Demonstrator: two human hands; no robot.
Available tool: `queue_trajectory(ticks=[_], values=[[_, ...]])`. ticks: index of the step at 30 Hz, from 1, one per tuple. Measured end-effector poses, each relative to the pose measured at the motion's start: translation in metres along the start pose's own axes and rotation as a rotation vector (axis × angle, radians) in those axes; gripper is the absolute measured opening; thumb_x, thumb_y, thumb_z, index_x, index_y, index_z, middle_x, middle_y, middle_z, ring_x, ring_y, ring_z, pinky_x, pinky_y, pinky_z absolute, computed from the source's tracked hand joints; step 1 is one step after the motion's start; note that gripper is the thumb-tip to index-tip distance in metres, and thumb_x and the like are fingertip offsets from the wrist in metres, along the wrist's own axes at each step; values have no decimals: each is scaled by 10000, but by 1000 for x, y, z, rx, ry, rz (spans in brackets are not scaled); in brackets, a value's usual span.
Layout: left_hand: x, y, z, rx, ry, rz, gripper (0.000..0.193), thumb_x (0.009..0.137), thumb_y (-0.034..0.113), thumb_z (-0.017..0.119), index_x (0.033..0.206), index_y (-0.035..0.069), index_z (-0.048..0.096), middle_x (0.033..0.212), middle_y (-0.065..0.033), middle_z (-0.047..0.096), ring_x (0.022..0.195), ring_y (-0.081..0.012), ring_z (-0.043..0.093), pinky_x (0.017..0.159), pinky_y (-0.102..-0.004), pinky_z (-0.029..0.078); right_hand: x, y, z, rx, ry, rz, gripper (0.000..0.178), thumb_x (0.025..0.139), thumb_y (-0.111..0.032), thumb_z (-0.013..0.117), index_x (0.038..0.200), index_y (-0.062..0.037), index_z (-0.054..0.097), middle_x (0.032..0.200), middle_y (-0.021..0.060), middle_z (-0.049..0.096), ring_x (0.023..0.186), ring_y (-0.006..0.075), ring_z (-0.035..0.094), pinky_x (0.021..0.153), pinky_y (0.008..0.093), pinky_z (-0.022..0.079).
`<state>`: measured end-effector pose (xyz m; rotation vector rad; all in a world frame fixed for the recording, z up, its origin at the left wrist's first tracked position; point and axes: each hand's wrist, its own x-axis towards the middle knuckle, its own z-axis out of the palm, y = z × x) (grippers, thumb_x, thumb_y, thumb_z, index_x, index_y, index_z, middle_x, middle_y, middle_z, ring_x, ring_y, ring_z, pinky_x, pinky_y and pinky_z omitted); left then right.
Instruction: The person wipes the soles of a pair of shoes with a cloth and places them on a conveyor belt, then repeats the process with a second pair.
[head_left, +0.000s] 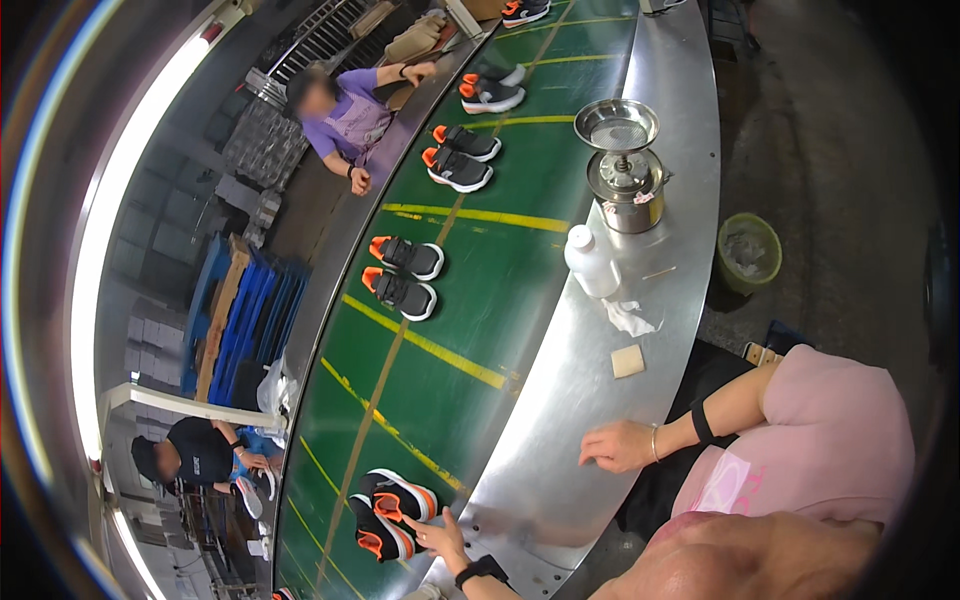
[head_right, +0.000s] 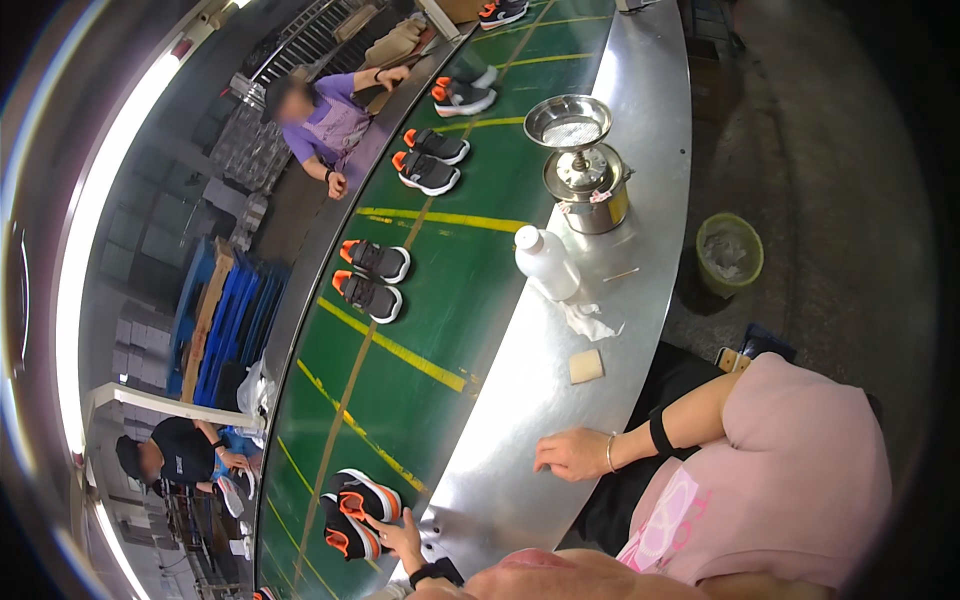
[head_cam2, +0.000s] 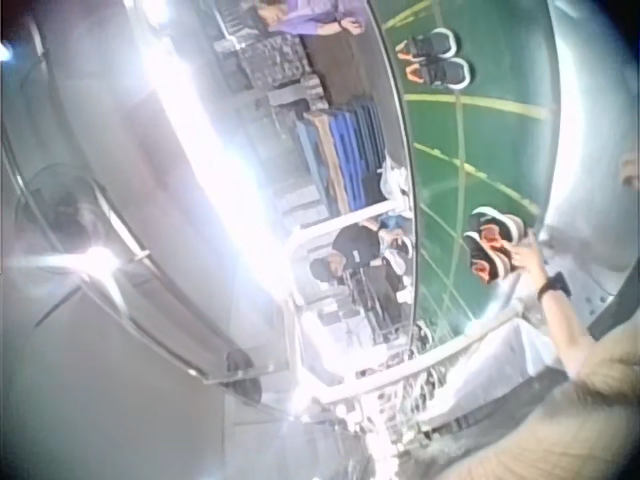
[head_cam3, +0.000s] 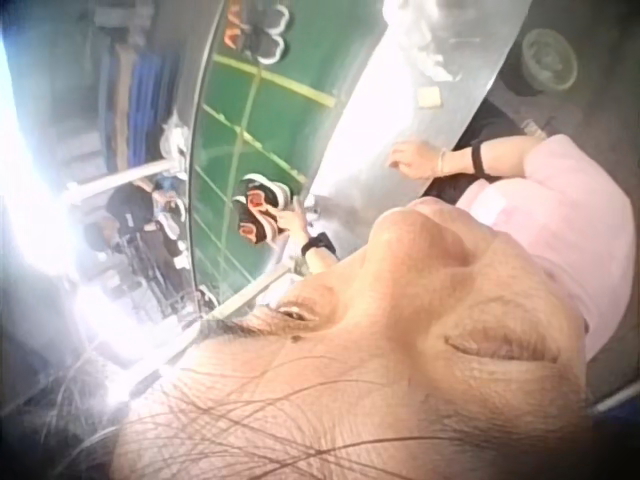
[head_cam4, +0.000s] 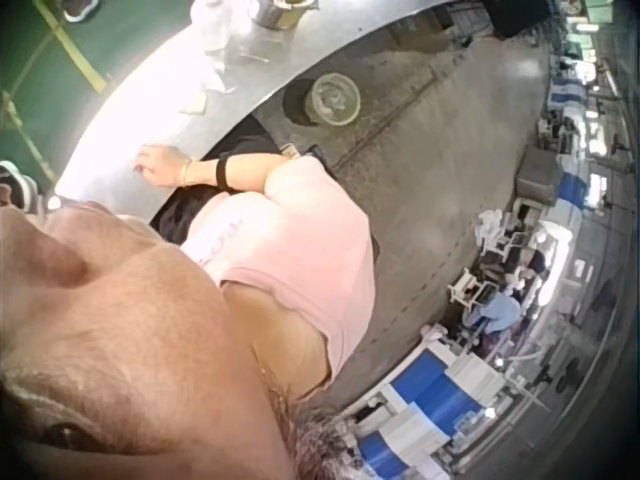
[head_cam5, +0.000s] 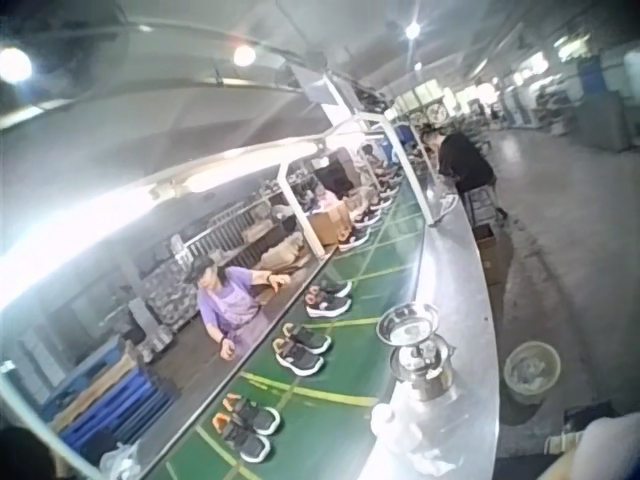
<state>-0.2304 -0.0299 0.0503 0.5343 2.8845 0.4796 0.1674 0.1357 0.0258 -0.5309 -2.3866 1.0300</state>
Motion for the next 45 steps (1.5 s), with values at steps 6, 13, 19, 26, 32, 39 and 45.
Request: queue_trajectory(ticks=[6,13,19,26,32,39,45], values=[[-64,-2,39,223,-297,-97,807,1001,628,398,1632,299,18,1670,-232,-170,1525,-513,-82,1091,-809,95,-1,5,8,40,-1,-10,212,861,-82,560,1017,-98,702,1060,54,658,954,262,670,834,385,551],[-75,11,39,146,-251,-195,789,1012,631,360,1632,295,6,1668,-221,-194,1522,-497,-144,1087,-813,44,0,-3,5,62,22,-24,238,852,-70,552,1028,-111,707,1036,50,649,918,267,668,789,381,561],[-77,13,41,147,-201,-196,785,1019,616,371,1632,287,8,1668,-212,-204,1520,-493,-167,1088,-811,29,2,1,9,81,-9,-21,243,850,-68,551,1027,-115,710,1040,41,648,918,258,667,795,372,558],[-58,-1,38,126,-335,-181,854,978,698,346,1632,292,-24,1656,-199,-255,1503,-504,-212,1077,-819,20,3,1,10,91,-4,-3,234,845,-64,554,1002,-127,716,1032,35,648,916,258,663,818,359,548],[-56,-2,36,115,-323,-221,922,928,770,373,1633,307,1,1670,-192,-210,1515,-503,-162,1084,-813,48,5,2,11,78,15,-36,229,835,-53,561,990,-123,715,1017,41,646,916,259,662,819,361,546],[-53,6,35,117,-372,-232,1044,864,817,449,1635,285,-13,1667,-197,-225,1516,-489,-190,1101,-798,36,4,5,7,131,28,-24,180,861,-52,571,976,-97,703,996,68,651,909,284,663,807,385,544],[-55,5,35,138,-346,-244,1036,862,803,478,1633,305,-2,1672,-191,-210,1522,-480,-176,1107,-793,41,5,2,6,145,25,-19,187,849,-32,573,970,-97,700,988,70,646,899,300,657,804,394,544]])
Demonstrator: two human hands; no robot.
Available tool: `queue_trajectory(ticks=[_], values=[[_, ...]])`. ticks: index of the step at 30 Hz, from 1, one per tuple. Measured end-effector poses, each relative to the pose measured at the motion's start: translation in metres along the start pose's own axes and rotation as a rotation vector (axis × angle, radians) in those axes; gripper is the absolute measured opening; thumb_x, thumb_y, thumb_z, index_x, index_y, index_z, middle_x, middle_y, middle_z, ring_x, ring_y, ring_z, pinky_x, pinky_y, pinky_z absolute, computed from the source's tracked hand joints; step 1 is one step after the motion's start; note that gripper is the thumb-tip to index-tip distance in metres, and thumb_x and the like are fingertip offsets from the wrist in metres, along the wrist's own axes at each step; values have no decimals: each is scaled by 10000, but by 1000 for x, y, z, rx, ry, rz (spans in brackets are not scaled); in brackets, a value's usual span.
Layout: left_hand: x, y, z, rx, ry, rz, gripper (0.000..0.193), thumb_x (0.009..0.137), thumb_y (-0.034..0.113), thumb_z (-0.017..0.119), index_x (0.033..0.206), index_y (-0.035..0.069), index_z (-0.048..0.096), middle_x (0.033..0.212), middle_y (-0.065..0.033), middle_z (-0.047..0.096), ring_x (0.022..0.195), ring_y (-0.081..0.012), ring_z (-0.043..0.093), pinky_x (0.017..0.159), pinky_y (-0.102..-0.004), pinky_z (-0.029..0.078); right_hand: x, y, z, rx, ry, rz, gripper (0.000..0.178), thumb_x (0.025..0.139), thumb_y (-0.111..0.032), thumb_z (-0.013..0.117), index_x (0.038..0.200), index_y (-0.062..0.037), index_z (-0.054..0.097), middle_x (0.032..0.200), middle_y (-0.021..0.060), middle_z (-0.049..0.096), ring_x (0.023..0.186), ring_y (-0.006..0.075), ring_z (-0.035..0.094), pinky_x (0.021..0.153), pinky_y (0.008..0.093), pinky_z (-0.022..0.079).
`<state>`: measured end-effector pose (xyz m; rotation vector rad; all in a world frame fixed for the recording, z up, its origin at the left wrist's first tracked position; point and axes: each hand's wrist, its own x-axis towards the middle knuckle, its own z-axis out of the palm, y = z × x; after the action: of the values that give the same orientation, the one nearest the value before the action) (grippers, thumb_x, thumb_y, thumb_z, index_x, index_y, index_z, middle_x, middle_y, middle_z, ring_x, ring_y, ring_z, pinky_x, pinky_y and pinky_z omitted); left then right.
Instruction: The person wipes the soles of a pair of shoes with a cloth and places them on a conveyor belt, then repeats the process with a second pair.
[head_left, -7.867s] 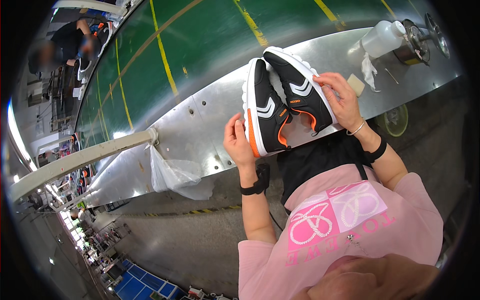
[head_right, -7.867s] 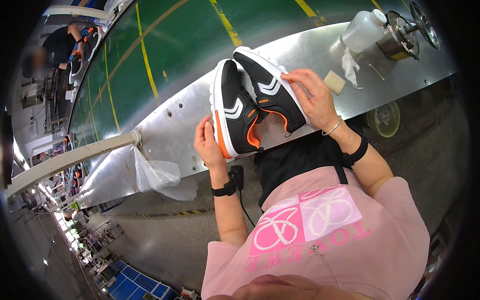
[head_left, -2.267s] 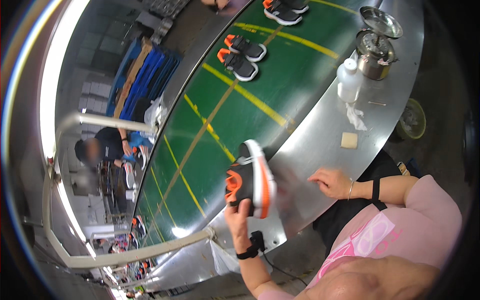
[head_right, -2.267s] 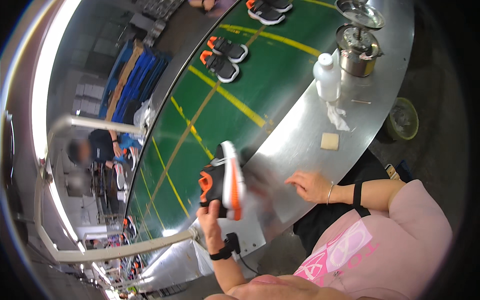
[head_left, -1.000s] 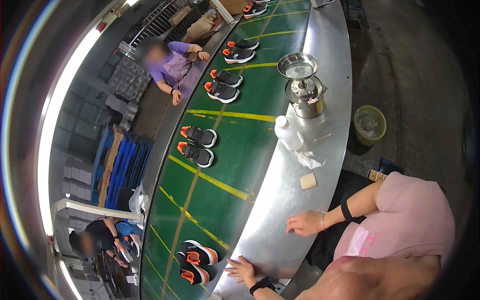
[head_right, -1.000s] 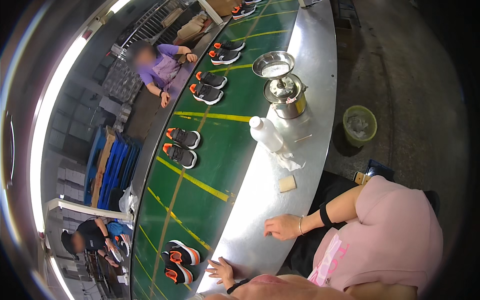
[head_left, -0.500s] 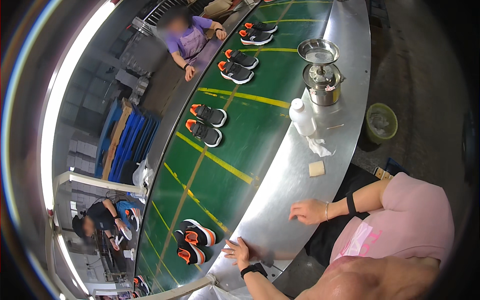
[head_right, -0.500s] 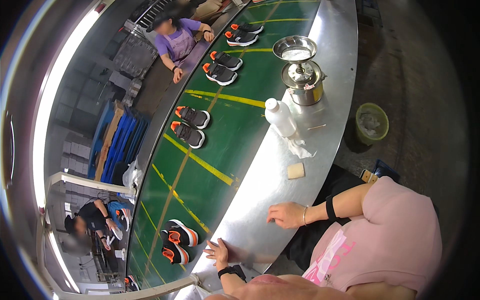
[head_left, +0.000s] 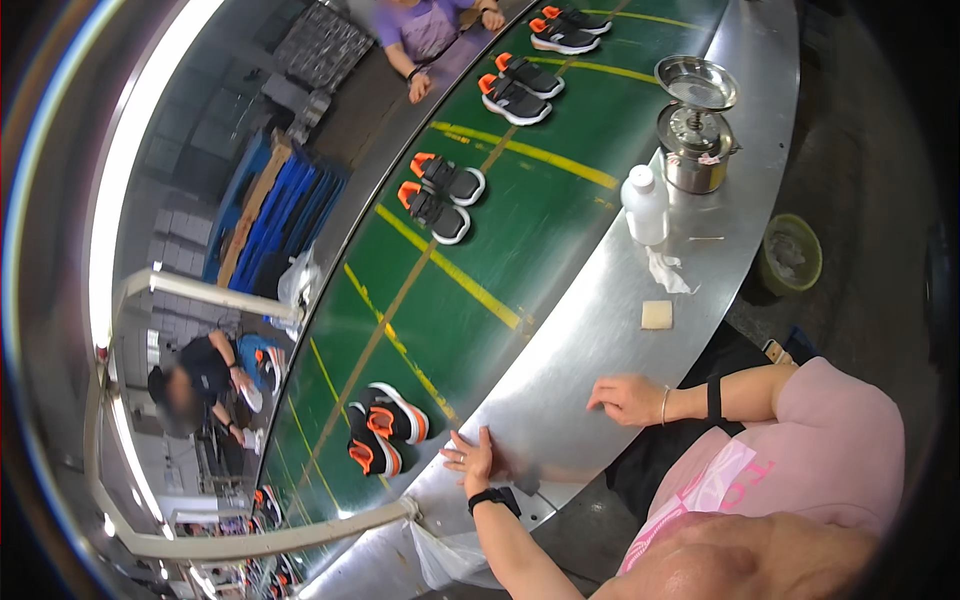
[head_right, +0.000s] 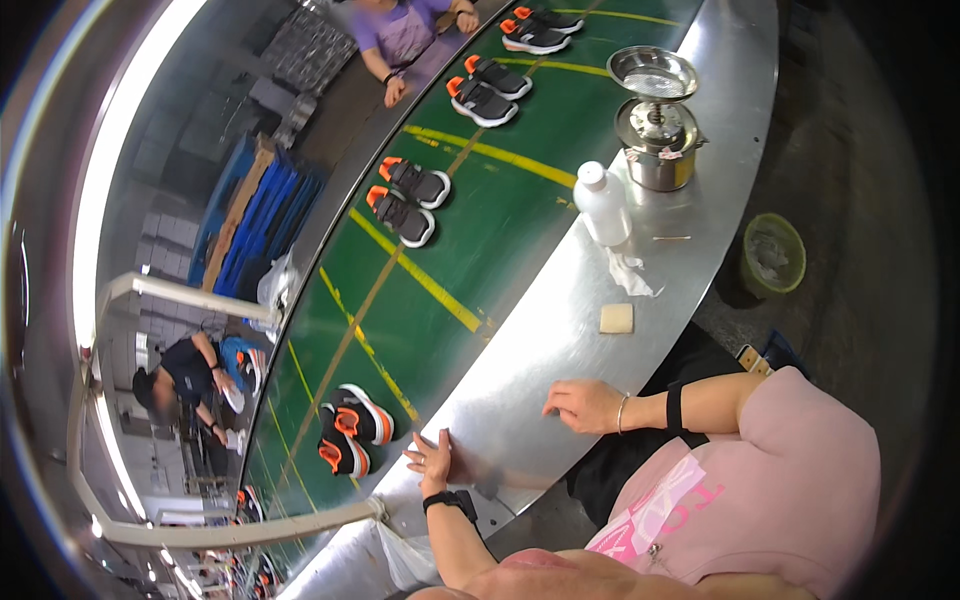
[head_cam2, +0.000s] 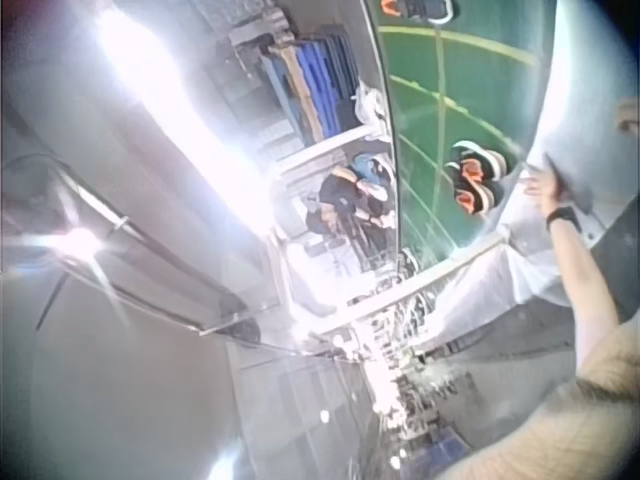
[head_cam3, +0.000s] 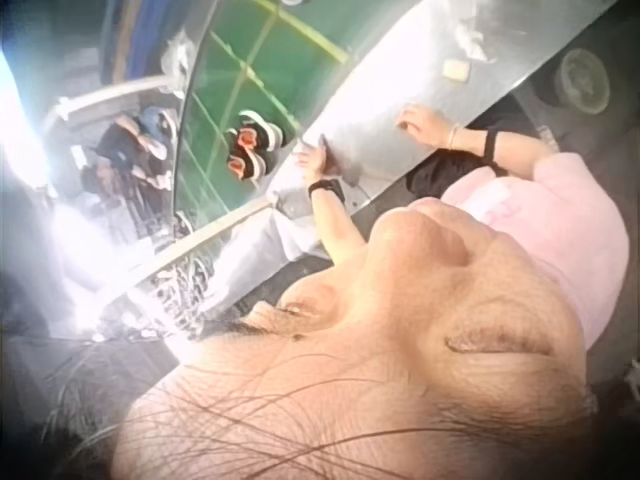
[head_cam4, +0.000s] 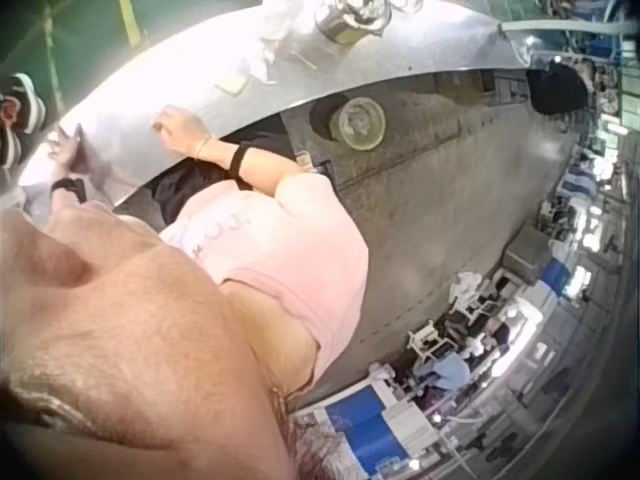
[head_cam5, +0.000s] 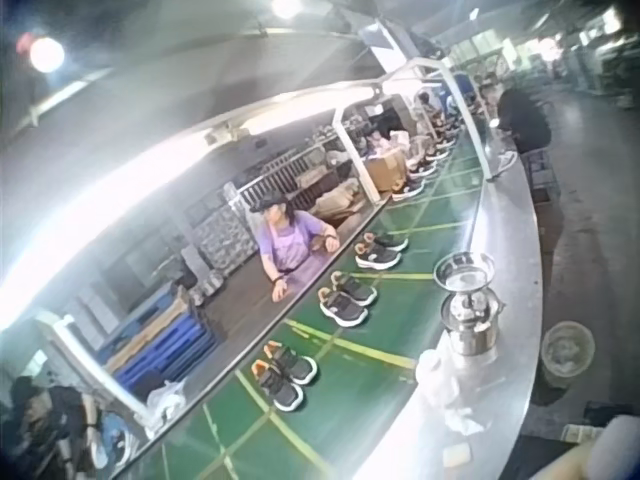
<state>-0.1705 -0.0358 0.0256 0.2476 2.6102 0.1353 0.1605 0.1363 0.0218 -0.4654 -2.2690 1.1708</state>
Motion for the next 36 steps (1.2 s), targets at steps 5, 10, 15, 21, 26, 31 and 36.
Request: queue_trajectory(ticks=[5,10,15,21,26,31,36], values=[[25,-5,17,-10,28,25,1068,827,814,532,1631,326,27,1675,-195,-192,1509,-519,-162,1069,-828,64,0,9,9,8,-11,1,200,835,-10,574,968,-93,698,977,78,647,886,306,654,789,402,540],[18,1,14,-63,20,41,1054,832,808,531,1636,300,76,1684,-188,-164,1522,-472,-187,1103,-796,4,6,3,7,1,22,14,204,824,27,567,947,-73,695,935,96,649,837,319,653,741,402,535],[11,-1,9,-98,18,52,1055,834,809,526,1636,304,65,1675,-202,-190,1520,-465,-204,1106,-787,-28,10,-3,9,17,12,-5,205,820,49,565,940,-56,695,913,109,638,809,322,646,720,390,529],[2,5,9,-104,-5,49,1033,854,788,515,1639,307,46,1672,-205,-200,1521,-453,-217,1112,-772,-60,9,-5,7,12,37,-13,221,817,87,563,937,-35,701,915,119,632,786,312,641,698,365,523],[0,5,9,-113,3,46,1034,856,789,512,1639,306,41,1670,-207,-205,1520,-453,-219,1111,-768,-74,10,-6,7,20,38,-30,233,815,104,557,940,-25,705,922,129,630,784,308,642,685,355,521],[0,10,10,-113,-13,59,1024,866,782,506,1639,308,30,1669,-206,-210,1520,-453,-221,1110,-768,-79,9,-7,5,6,59,5,225,805,100,573,928,-32,707,910,115,623,796,310,642,707,368,524],[1,8,11,-93,2,51,1061,838,825,496,1639,310,30,1673,-202,-199,1521,-458,-212,1112,-768,-59,9,-5,6,-20,52,-10,227,802,101,579,929,-34,709,913,115,624,797,307,642,708,368,524]])
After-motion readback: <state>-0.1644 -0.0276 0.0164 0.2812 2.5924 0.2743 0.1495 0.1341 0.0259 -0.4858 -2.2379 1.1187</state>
